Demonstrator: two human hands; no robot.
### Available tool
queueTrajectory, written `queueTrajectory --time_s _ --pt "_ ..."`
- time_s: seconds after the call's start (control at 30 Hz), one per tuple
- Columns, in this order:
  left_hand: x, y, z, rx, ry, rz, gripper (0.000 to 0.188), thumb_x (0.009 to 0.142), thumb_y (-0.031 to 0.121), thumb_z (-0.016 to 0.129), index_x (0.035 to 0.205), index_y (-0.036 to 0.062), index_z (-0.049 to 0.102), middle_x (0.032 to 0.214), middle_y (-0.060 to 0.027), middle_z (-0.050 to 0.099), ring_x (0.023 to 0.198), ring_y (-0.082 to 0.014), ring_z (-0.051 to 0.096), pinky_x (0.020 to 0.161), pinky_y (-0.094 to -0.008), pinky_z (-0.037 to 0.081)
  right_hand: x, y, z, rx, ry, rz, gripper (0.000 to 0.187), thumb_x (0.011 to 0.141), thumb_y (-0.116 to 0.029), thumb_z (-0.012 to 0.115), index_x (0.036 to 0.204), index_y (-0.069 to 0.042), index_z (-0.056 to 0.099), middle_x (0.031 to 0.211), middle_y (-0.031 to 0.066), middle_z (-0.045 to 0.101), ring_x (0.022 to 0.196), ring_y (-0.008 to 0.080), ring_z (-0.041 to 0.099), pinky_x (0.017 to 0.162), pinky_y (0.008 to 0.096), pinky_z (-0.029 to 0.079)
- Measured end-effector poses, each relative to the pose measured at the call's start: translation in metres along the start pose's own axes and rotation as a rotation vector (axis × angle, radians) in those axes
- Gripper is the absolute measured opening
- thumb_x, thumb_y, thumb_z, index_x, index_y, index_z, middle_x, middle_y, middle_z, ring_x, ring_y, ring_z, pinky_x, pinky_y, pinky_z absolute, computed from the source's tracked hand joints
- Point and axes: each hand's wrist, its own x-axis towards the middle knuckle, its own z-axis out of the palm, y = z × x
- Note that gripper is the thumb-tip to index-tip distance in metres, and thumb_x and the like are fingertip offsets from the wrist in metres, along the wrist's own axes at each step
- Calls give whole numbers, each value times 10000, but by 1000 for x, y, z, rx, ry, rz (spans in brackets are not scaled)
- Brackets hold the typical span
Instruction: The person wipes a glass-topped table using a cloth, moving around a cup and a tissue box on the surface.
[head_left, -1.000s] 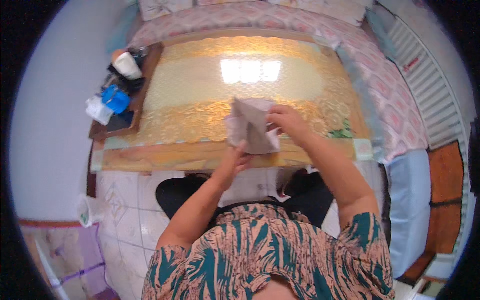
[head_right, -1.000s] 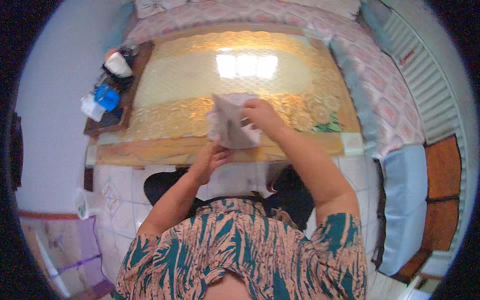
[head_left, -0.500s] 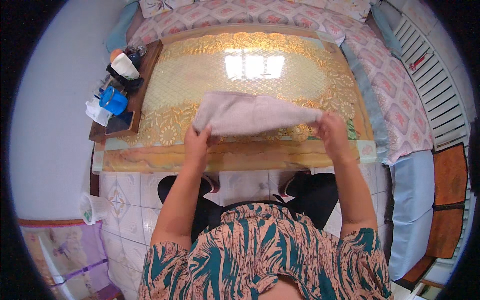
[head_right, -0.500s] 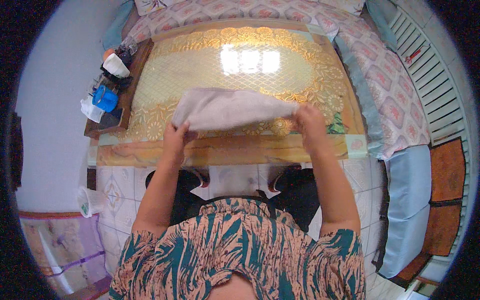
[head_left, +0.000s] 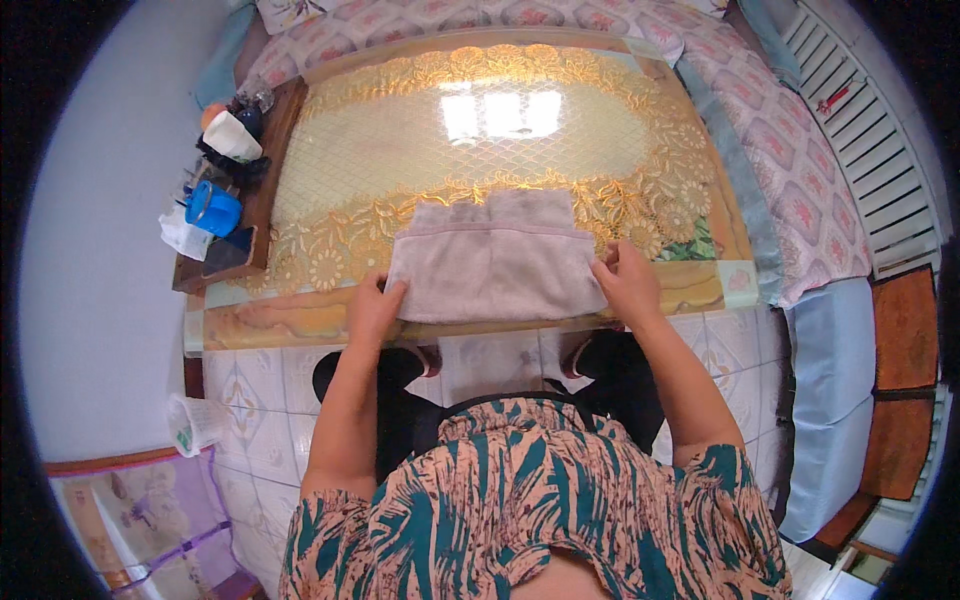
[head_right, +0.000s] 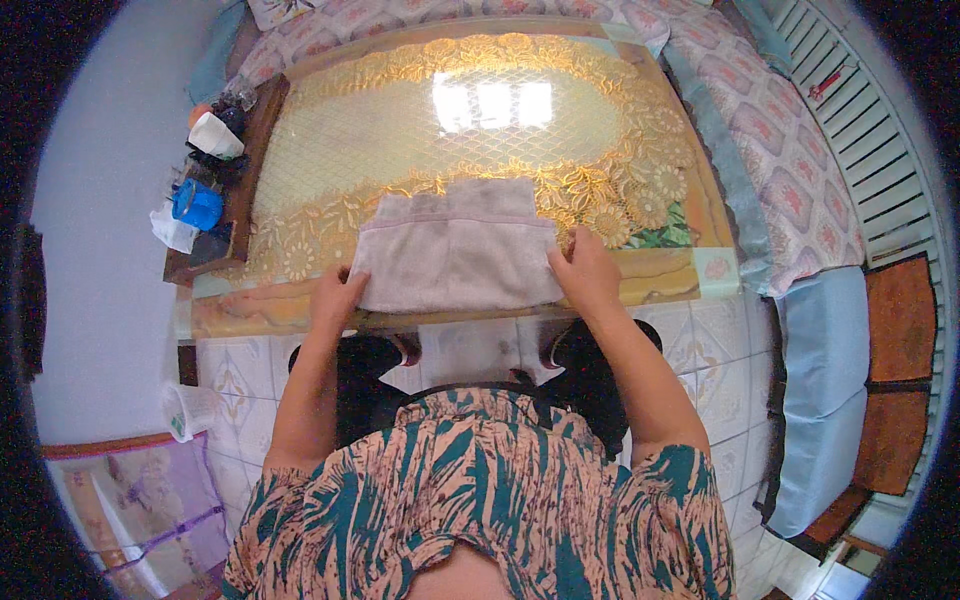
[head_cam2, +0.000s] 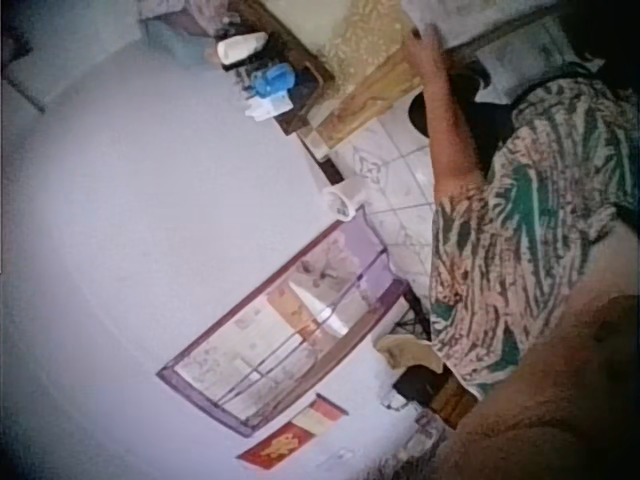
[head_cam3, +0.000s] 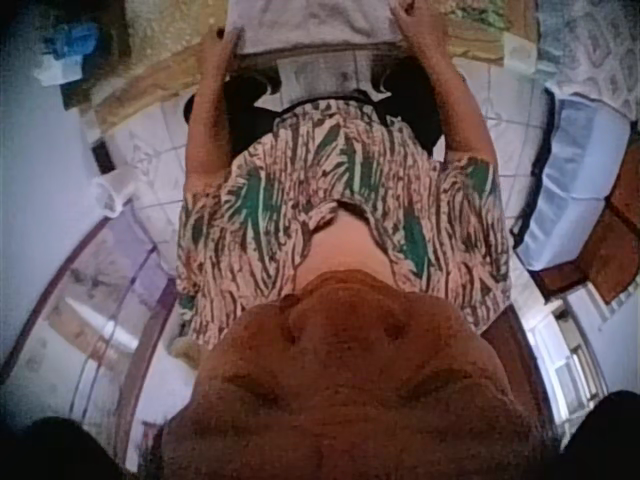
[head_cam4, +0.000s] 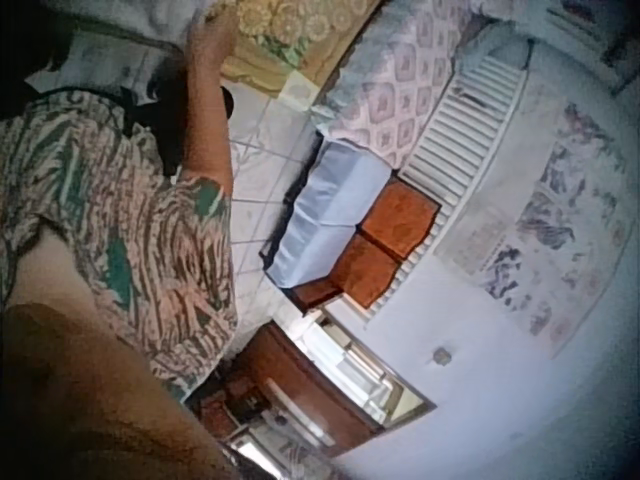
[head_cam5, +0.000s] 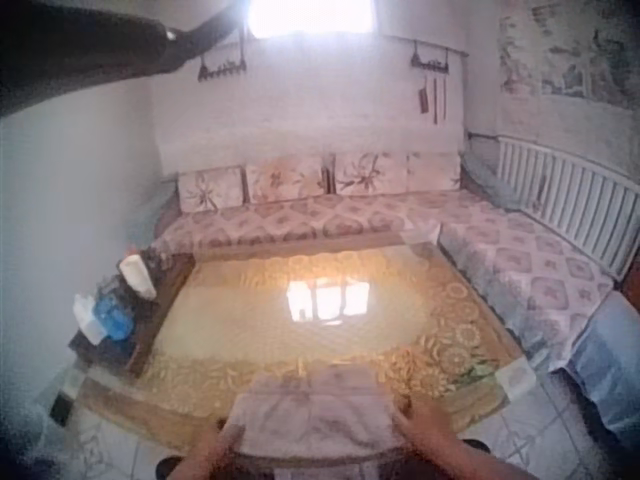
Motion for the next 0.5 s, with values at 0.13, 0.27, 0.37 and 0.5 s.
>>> queueTrajectory --time_s 0.13,0.27,0.37,0.5 --pt "26 17 6 71 19 15 413 753 354 699 952 -7 666 884 -180 683 814 -305 661 737 -380 500 27 3 30 -51 107 -45 478 767 -328 673 1091 -5 531 1078 221 584 979 368 581 801 462 486" --pt "41 29 12 42 43 8 387 747 329 702 967 13 661 882 -176 682 827 -301 660 737 -379 497 37 -19 37 -172 54 -23 457 737 -303 666 1055 1 539 1034 238 601 943 396 591 803 467 488" --pt "47 28 24 -27 167 129 341 758 292 692 980 36 655 875 -170 681 830 -300 656 735 -379 495 52 -18 46 -94 -73 101 377 728 -262 636 996 -8 562 927 239 630 865 401 614 773 465 495" --pt "35 15 29 -168 397 214 277 781 240 671 983 54 647 859 -154 673 811 -289 648 727 -380 489 47 -19 46 -55 -4 54 297 731 -229 606 961 -42 589 852 215 650 821 388 631 740 471 494"
